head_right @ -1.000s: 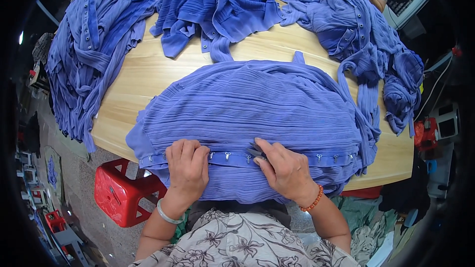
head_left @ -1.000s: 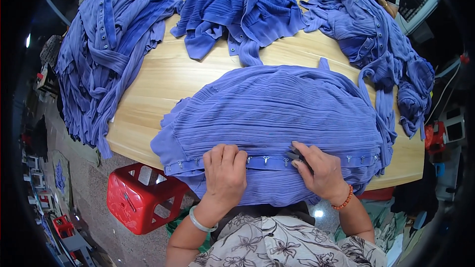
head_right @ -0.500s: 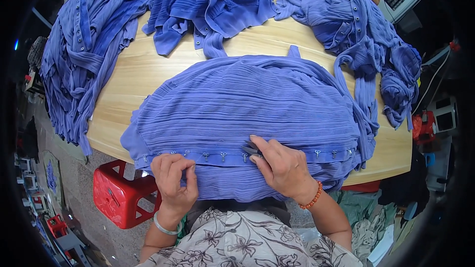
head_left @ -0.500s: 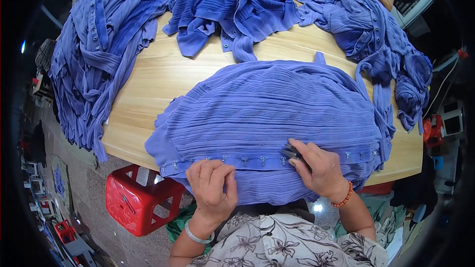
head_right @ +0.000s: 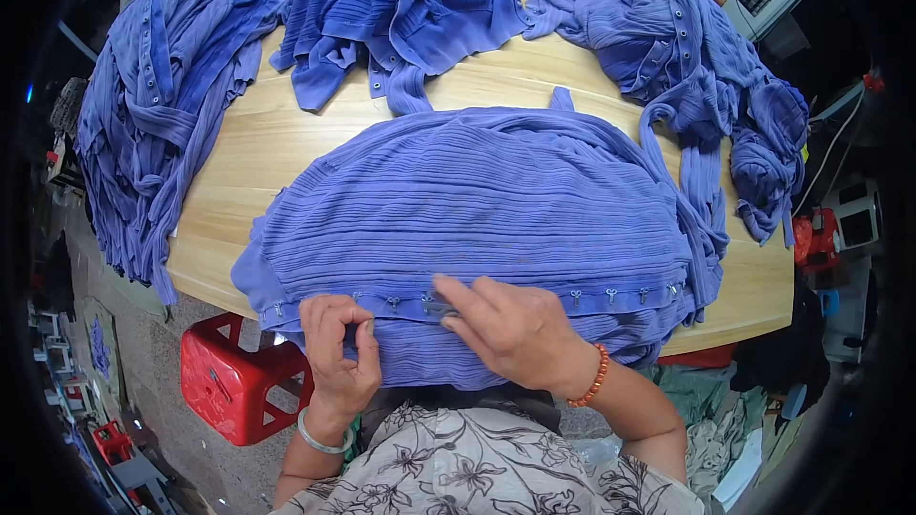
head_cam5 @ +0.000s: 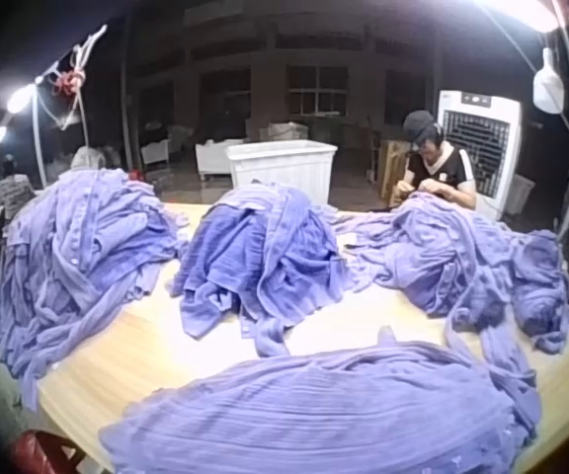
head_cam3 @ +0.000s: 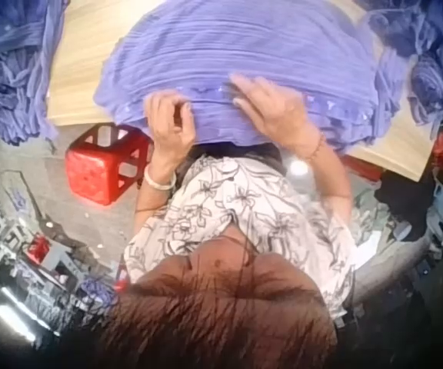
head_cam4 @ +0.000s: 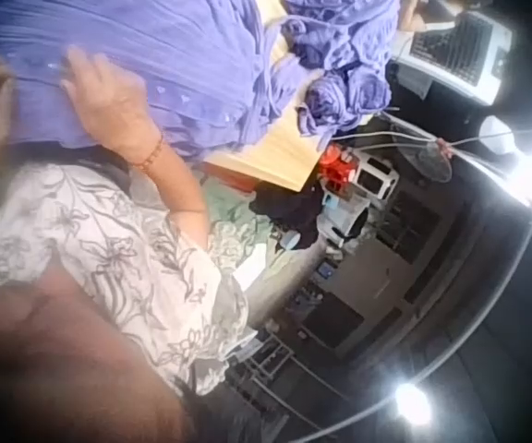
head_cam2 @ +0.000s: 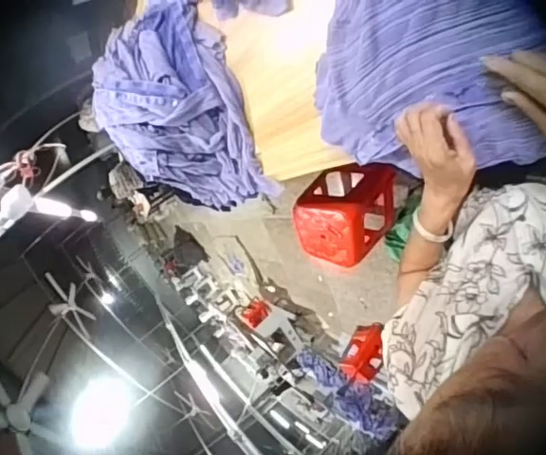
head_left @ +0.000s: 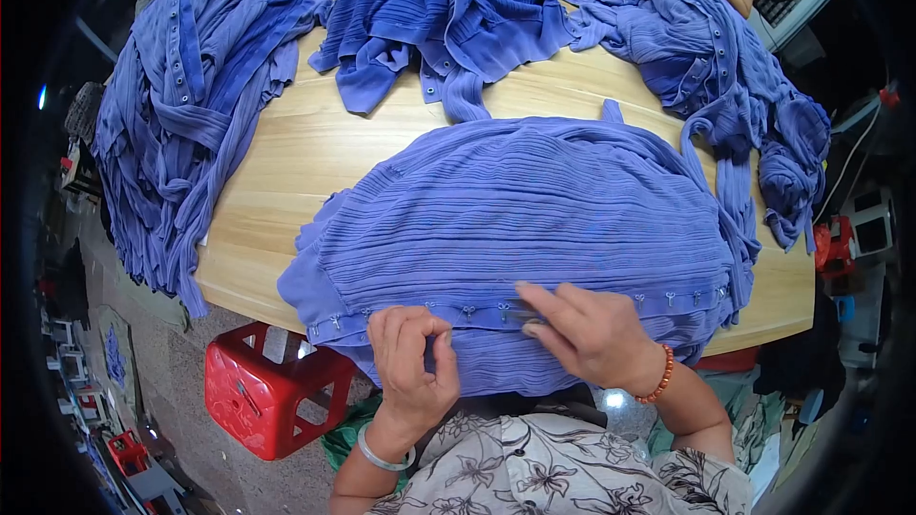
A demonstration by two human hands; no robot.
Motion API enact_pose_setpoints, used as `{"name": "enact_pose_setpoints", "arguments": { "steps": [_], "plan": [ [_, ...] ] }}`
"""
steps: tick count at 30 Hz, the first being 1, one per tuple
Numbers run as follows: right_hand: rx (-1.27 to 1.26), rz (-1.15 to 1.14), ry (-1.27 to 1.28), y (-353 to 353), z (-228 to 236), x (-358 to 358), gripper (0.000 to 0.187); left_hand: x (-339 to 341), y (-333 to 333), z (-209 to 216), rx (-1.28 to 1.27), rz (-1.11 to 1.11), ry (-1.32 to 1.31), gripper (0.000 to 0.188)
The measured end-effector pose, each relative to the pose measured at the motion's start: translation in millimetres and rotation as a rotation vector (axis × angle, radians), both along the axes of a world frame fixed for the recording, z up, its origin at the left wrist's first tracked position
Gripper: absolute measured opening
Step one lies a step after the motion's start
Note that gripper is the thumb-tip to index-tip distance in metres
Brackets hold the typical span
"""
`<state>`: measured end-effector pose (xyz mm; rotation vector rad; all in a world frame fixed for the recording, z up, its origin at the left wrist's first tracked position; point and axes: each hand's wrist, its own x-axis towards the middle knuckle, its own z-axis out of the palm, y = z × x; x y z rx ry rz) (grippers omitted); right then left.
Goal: Processing blue fabric panels with hooks using a small hand tool to trim or separate them.
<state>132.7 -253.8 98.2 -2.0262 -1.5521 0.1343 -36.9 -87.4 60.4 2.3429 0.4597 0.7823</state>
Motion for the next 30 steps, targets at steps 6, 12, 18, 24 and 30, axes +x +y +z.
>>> {"name": "enact_pose_setpoints", "arguments": {
  "steps": [6,12,18,24,30],
  "plan": [
    [-0.093,0.174,-0.039,27.9,-6.0,1.9,0.041,0.1,0.3,-2.4,-0.053,-0.009,-0.012,0.022],
    [-0.080,0.227,-0.057,37.5,-11.5,1.2,0.039,-0.4,-0.1,-1.5,-0.062,-0.053,-0.030,0.025],
    [-0.036,0.152,-0.086,30.4,-8.5,4.0,0.036,-13.7,1.3,15.9,-0.076,-0.208,0.045,0.025],
    [0.025,-0.078,-0.077,4.5,-4.0,14.8,0.045,-70.7,27.1,10.3,0.101,-0.166,0.365,0.025],
    [0.009,-0.048,-0.089,-0.3,-10.0,-1.6,0.046,-62.1,33.4,-2.8,0.324,0.185,0.184,0.043]
  ]
}}
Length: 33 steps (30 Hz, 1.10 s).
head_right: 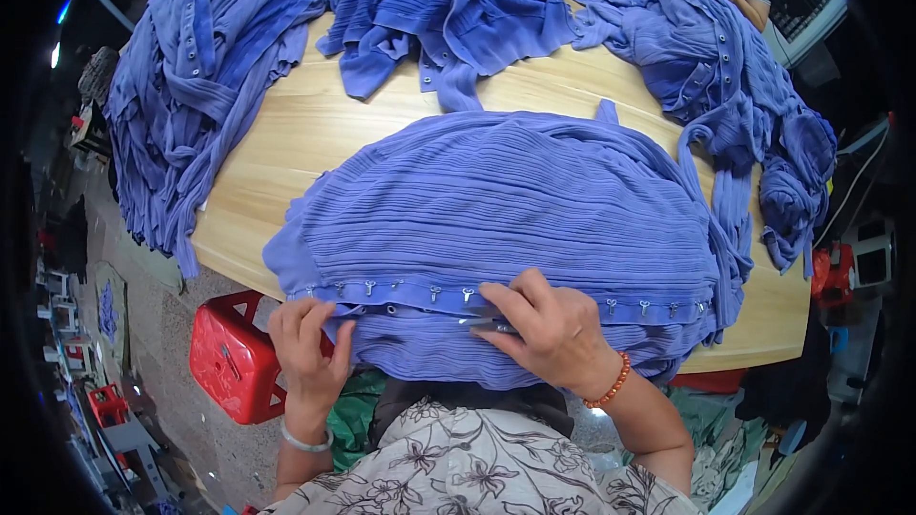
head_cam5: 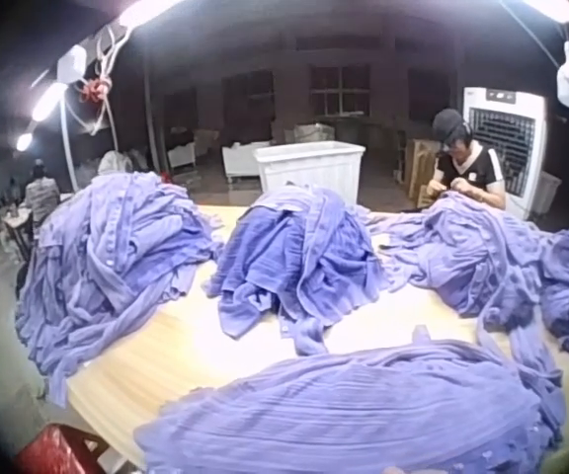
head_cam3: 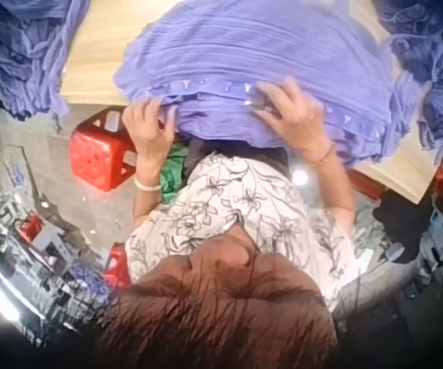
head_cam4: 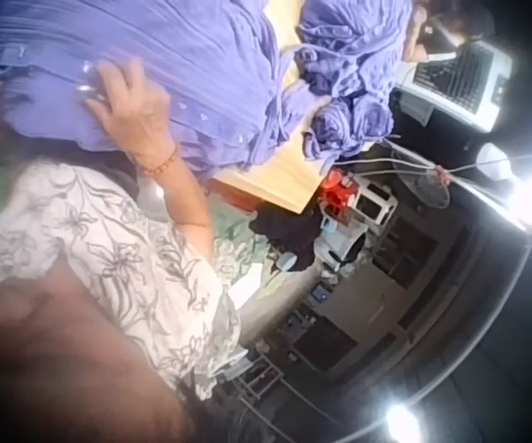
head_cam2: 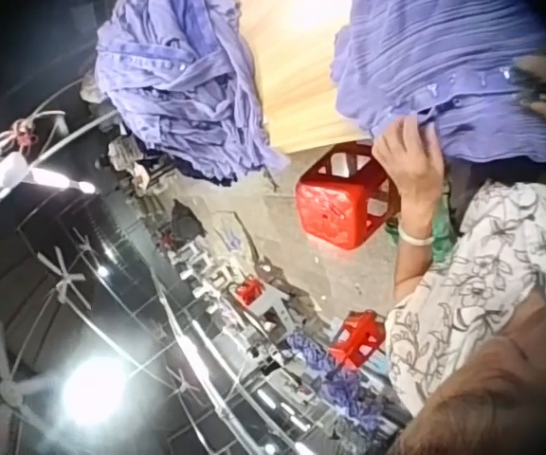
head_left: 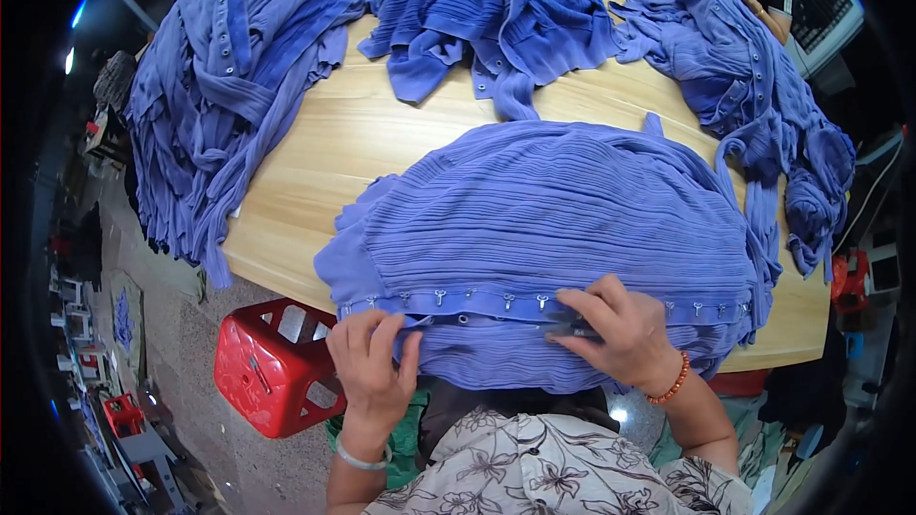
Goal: Processing blue fabric panels with hooks using a small hand tool to trim or separate them.
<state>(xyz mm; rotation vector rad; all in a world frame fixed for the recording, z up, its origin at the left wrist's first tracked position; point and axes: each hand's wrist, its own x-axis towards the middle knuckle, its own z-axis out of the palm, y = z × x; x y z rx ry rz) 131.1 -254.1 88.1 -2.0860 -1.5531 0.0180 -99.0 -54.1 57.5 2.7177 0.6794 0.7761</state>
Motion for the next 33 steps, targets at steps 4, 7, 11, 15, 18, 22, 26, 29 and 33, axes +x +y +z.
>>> {"name": "enact_pose_setpoints", "arguments": {
  "steps": [4,7,11,15,18,22,26,29,33],
  "plan": [
    [-0.020,0.000,-0.100,2.5,-1.9,-2.7,0.044,6.1,11.4,-9.4,0.046,0.017,0.037,0.047],
    [-0.053,-0.008,-0.118,-2.2,-5.8,-3.1,0.045,8.0,18.0,-18.3,0.090,-0.028,0.040,0.044],
    [-0.030,0.038,-0.156,-8.2,-5.0,-1.6,0.044,0.6,26.7,-22.4,0.194,-0.068,-0.094,0.028],
    [0.080,0.159,-0.137,-16.3,0.4,-5.9,0.038,-15.0,27.8,-21.1,0.223,-0.065,-0.096,0.025],
    [-0.017,0.172,-0.160,-21.8,-8.9,-11.6,0.035,-17.4,20.6,-22.7,0.195,-0.102,0.109,0.024],
    [0.030,0.185,-0.176,-33.4,-16.0,-13.9,0.031,-14.2,5.9,-2.9,0.166,-0.075,0.146,0.025],
    [0.019,0.285,-0.202,-38.8,-17.7,-15.6,0.033,-2.2,-15.8,8.3,-0.001,-0.181,-0.045,0.046],
    [0.055,0.286,-0.192,-38.5,-22.6,-18.2,0.034,24.9,-29.7,11.1,0.048,-0.337,0.090,0.055],
    [0.114,0.312,-0.147,-51.5,-28.9,-22.6,0.031,28.8,-34.3,2.6,0.061,-0.453,0.288,0.055]
  ]
}}
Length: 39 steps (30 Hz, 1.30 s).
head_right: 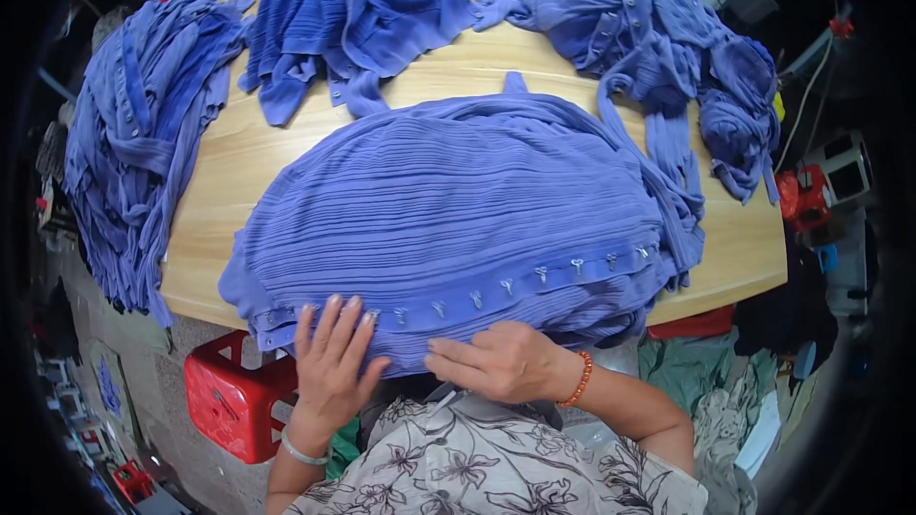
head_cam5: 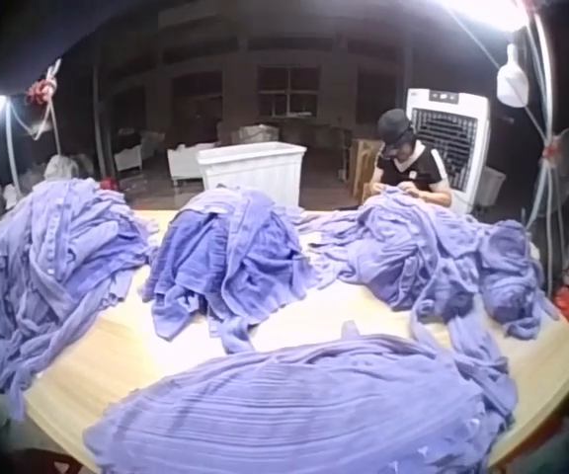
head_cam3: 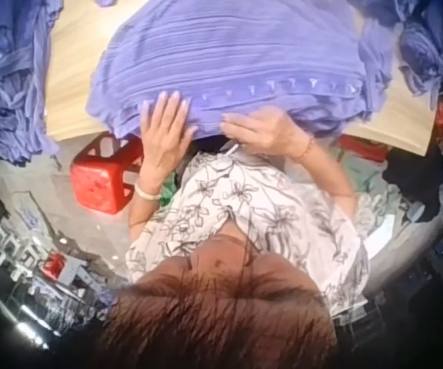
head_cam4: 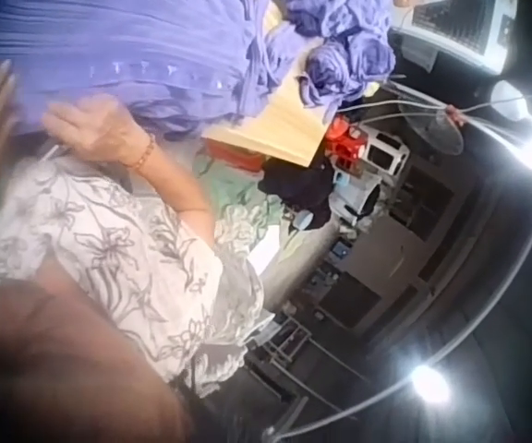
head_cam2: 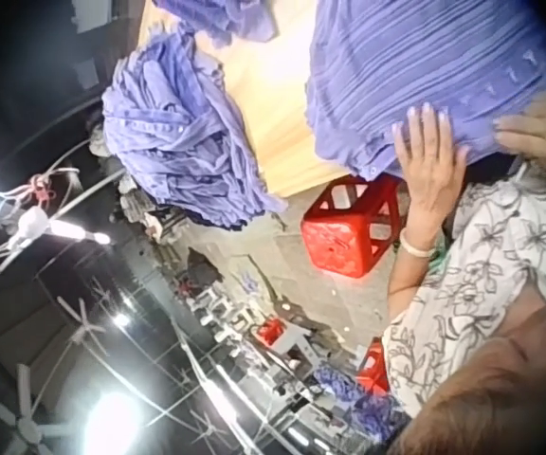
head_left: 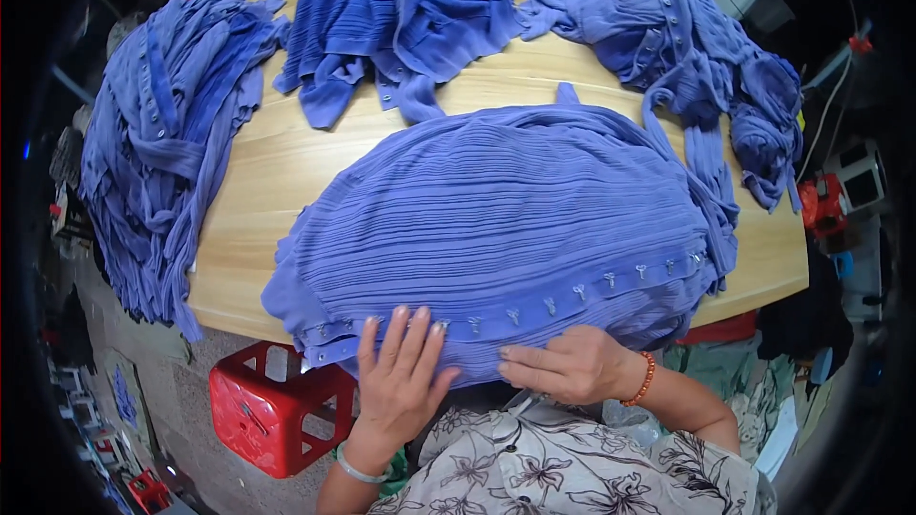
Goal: Processing blue fabric panels with hooks using a small hand tool to trim or separate them.
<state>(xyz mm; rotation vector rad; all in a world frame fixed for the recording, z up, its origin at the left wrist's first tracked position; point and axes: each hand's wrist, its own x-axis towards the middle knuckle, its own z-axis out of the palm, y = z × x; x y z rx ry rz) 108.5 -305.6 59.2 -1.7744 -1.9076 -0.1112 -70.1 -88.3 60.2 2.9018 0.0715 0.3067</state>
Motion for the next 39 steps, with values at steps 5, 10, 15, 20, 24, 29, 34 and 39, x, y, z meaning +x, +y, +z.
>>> {"name": "enact_pose_setpoints", "arguments": {
  "steps": [5,10,15,20,24,29,34,39],
  "plan": [
    [0.070,-0.051,0.171,-13.5,3.6,-2.8,0.035,8.6,-2.9,19.5,-0.192,0.061,-0.215,0.028],
    [0.106,-0.133,0.198,-18.4,6.0,4.3,0.036,56.5,-29.3,27.1,-0.227,0.088,-0.283,0.033],
    [0.101,-0.173,0.177,-27.1,8.7,8.5,0.031,73.3,-35.7,17.4,-0.195,0.165,-0.131,0.027],
    [0.098,-0.243,0.219,-31.4,7.4,11.0,0.039,74.3,-38.5,13.9,-0.234,0.167,-0.149,0.019],
    [0.028,-0.337,0.255,-25.8,11.8,9.7,0.040,69.0,-33.8,17.2,-0.389,0.151,-0.149,0.017],
    [-0.031,-0.429,0.323,-14.7,23.2,7.2,0.051,59.9,-30.1,17.4,-0.586,0.110,-0.173,0.018],
    [0.006,-0.458,0.276,-3.5,19.2,-0.1,0.048,61.4,-31.7,13.7,-0.602,0.117,-0.192,0.017],
    [0.008,-0.433,0.134,9.3,18.6,-6.9,0.045,58.2,-33.3,8.3,-0.602,0.095,-0.232,0.017]
  ]
}}
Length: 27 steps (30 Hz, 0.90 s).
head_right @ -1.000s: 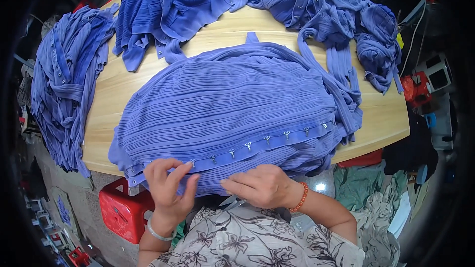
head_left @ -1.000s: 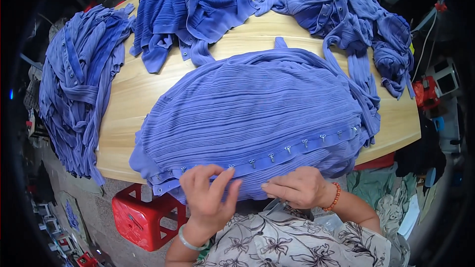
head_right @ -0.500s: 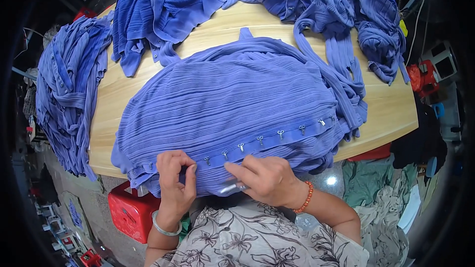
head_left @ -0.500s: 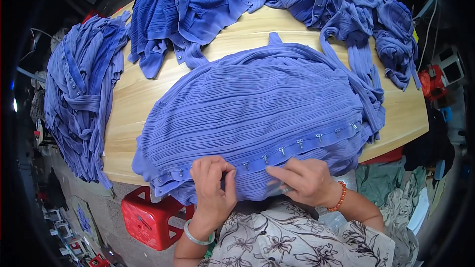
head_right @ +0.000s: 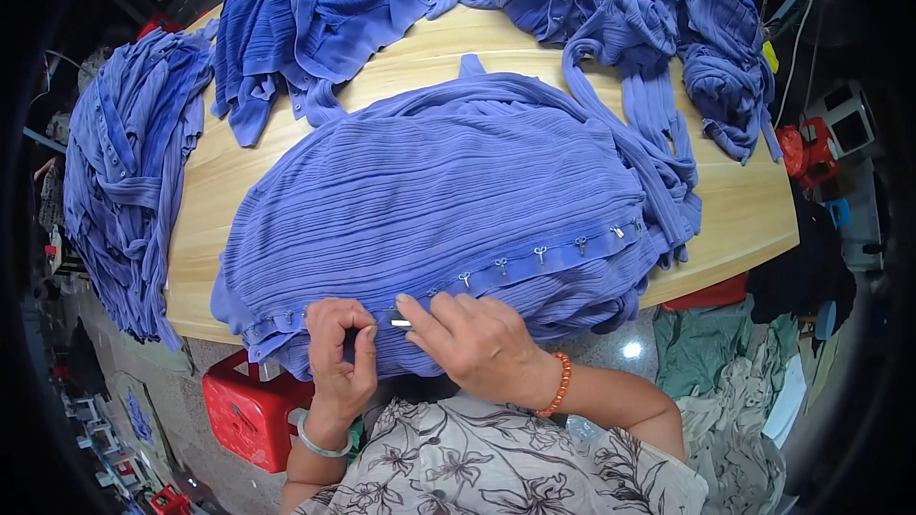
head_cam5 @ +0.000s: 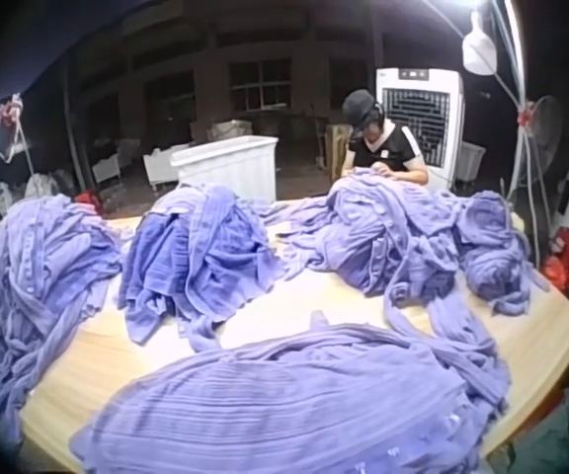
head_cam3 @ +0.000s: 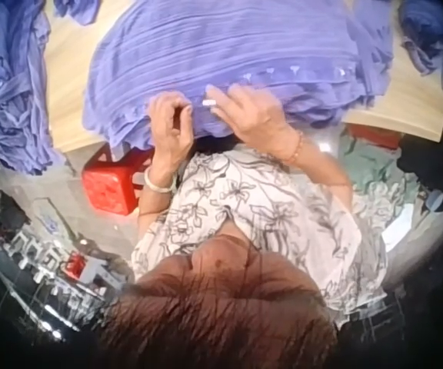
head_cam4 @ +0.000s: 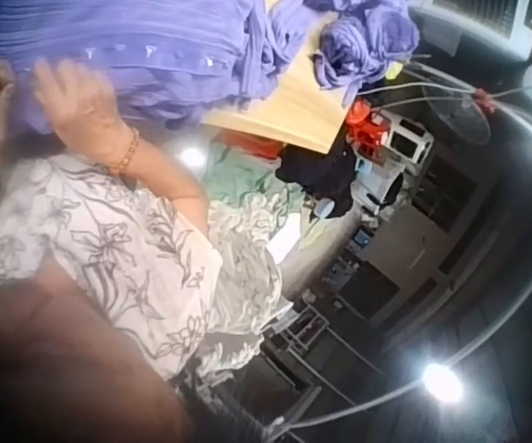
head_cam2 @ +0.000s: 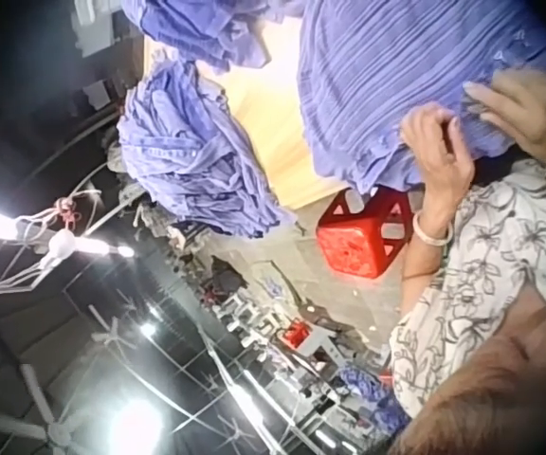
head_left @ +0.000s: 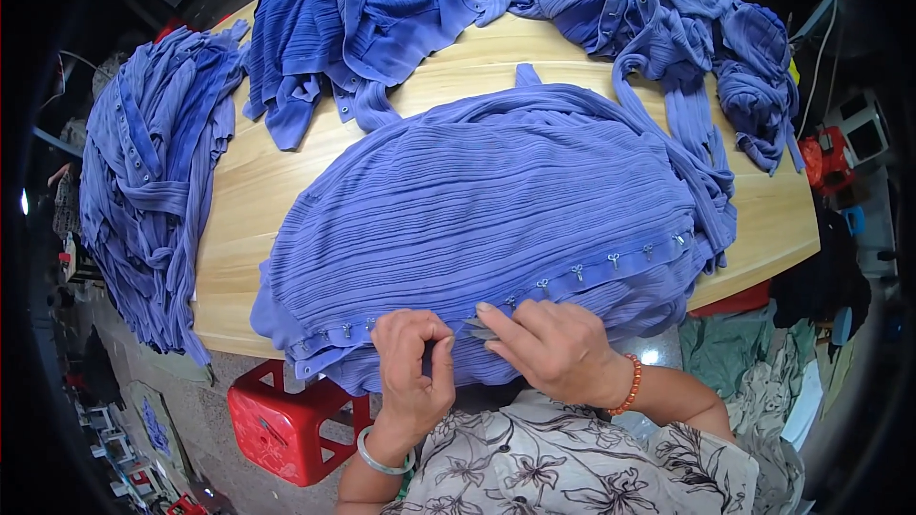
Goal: Processing blue fabric panels with hooks using a small hand tool to trim or separate them.
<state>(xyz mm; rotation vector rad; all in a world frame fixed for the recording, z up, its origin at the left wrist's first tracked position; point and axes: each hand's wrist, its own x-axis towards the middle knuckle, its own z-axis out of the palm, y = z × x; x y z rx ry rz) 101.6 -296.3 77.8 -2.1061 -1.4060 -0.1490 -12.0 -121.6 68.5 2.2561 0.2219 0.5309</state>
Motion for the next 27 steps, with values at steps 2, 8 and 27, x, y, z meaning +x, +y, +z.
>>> {"name": "enact_pose_setpoints", "arguments": {
  "steps": [2,8,27],
  "plan": [
    [-0.004,-0.009,-0.029,3.4,-1.9,-0.8,0.044,-2.4,-2.7,-4.8,0.023,-0.023,-0.063,0.019],
    [0.041,-0.042,0.006,3.9,-4.5,-3.1,0.041,-9.4,-6.3,-6.4,0.143,-0.067,-0.074,0.025],
    [0.100,0.086,0.039,21.7,-8.6,-6.8,0.044,-25.8,-9.2,-26.5,-0.258,0.133,-0.166,0.004]
  ]
}}
